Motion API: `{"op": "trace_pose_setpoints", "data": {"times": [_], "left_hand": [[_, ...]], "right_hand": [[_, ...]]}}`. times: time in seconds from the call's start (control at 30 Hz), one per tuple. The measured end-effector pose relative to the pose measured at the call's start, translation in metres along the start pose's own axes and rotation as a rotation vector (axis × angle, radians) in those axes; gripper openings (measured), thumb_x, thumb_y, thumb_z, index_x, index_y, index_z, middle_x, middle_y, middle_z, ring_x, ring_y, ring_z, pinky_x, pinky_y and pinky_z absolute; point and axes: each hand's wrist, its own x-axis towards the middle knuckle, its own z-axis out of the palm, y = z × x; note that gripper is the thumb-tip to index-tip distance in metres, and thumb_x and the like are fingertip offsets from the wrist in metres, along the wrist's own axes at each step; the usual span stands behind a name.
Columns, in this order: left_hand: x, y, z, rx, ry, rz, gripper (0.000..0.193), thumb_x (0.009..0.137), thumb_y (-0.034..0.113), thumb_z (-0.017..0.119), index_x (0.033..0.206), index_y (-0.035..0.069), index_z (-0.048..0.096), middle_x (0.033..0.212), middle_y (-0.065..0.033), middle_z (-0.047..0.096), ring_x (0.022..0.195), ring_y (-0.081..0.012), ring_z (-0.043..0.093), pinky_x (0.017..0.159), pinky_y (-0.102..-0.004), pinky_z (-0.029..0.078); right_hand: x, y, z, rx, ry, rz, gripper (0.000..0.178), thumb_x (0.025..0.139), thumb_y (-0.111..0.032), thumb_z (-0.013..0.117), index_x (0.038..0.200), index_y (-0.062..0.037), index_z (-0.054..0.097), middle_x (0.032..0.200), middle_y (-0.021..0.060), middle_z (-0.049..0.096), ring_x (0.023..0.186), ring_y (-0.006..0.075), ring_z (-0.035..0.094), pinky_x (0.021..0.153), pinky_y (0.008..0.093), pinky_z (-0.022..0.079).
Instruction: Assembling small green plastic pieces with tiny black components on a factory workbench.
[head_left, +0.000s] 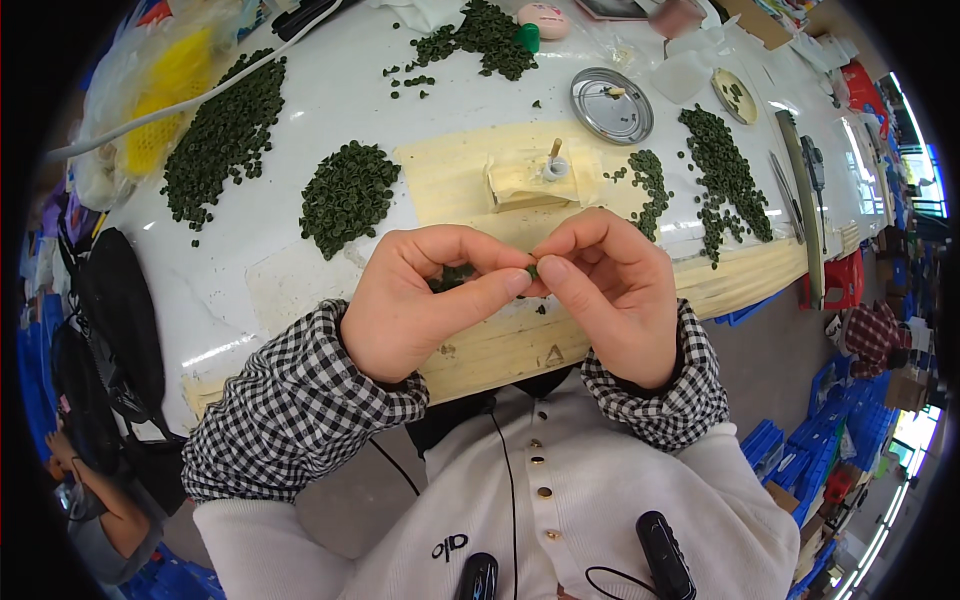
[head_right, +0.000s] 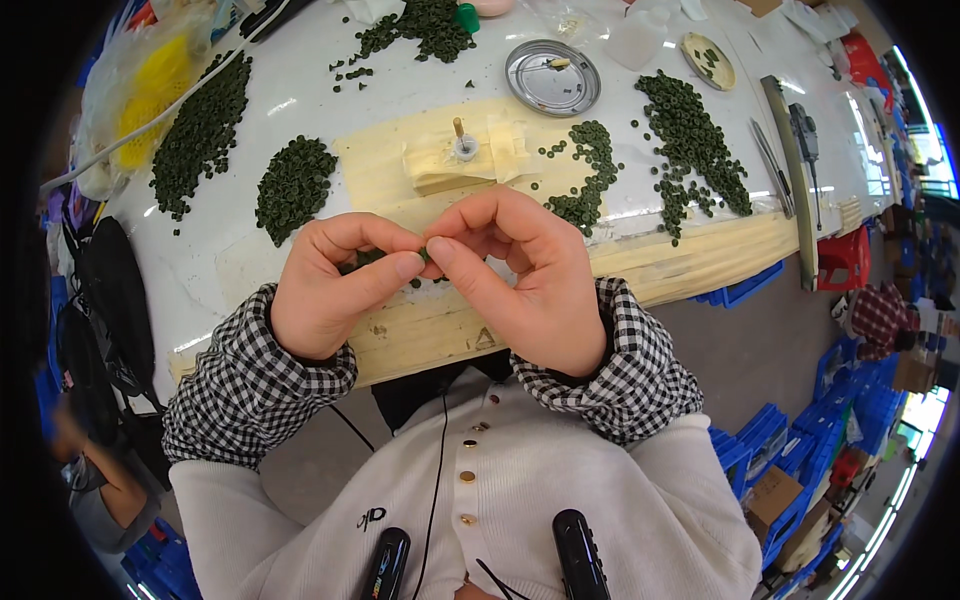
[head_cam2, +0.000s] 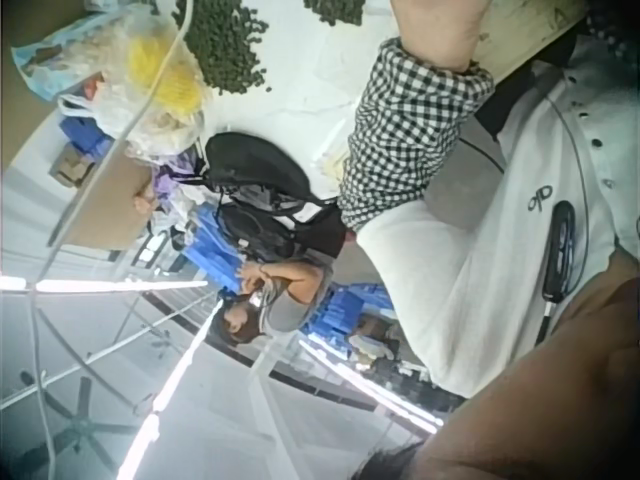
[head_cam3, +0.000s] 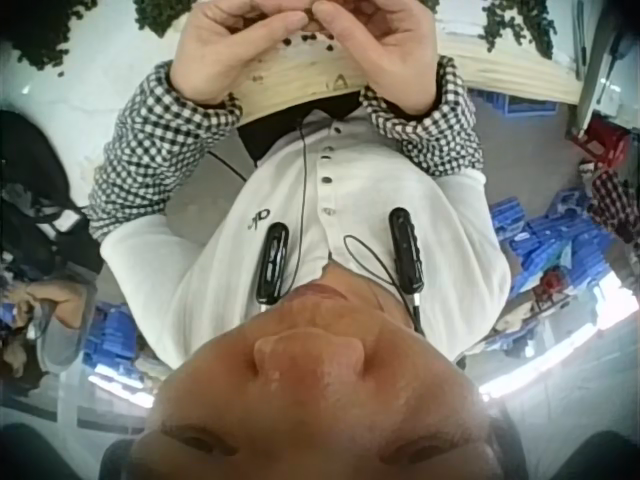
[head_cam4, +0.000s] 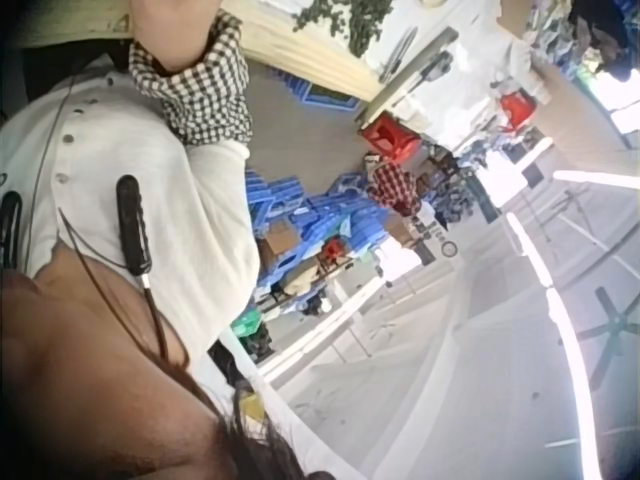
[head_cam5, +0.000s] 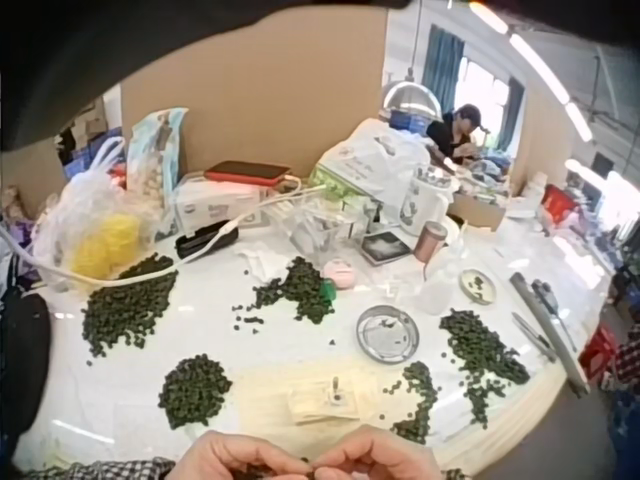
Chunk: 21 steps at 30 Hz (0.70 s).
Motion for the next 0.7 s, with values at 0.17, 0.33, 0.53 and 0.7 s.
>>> {"op": "trace_pose_setpoints", "data": {"times": [0.17,0.33,0.53,0.7], "left_hand": [[0.0004,-0.0025,-0.0007,-0.023,0.009,-0.002,0.014,0.084,0.005,0.062,0.095,-0.003,0.064,0.09,-0.0086,0.068,0.085,-0.0103,0.061,0.08,-0.0239,0.048],[-0.0004,0.0047,0.0006,-0.015,0.019,-0.049,0.014,0.084,0.006,0.062,0.095,-0.004,0.064,0.089,-0.0086,0.068,0.084,-0.0102,0.061,0.079,-0.0239,0.048],[-0.0005,0.0015,0.0006,0.01,0.029,-0.008,0.014,0.084,0.005,0.062,0.095,-0.004,0.064,0.089,-0.0087,0.068,0.084,-0.01,0.061,0.079,-0.0238,0.047],[-0.0015,-0.0001,0.0003,0.035,0.045,0.006,0.014,0.083,0.004,0.062,0.094,-0.004,0.064,0.088,-0.0086,0.068,0.083,-0.0089,0.06,0.078,-0.0228,0.046]], "right_hand": [[0.0004,0.0002,0.0001,-0.008,0.0,-0.012,0.013,0.086,0.0,0.056,0.097,0.0052,0.054,0.091,0.0075,0.06,0.084,0.012,0.061,0.077,0.0241,0.048],[0.0001,0.0013,-0.0004,0.001,0.003,-0.015,0.014,0.086,0.001,0.056,0.098,0.0056,0.054,0.091,0.0077,0.06,0.084,0.0122,0.061,0.077,0.0242,0.048],[0.0,0.0012,0.0004,-0.007,0.018,0.003,0.013,0.085,0.001,0.057,0.097,0.005,0.055,0.091,0.0076,0.061,0.084,0.0122,0.061,0.078,0.0242,0.048],[-0.0002,0.0024,0.0005,-0.012,0.016,0.002,0.012,0.084,0.0,0.057,0.095,0.0046,0.056,0.091,0.0071,0.061,0.085,0.0121,0.061,0.078,0.0245,0.048]]}}
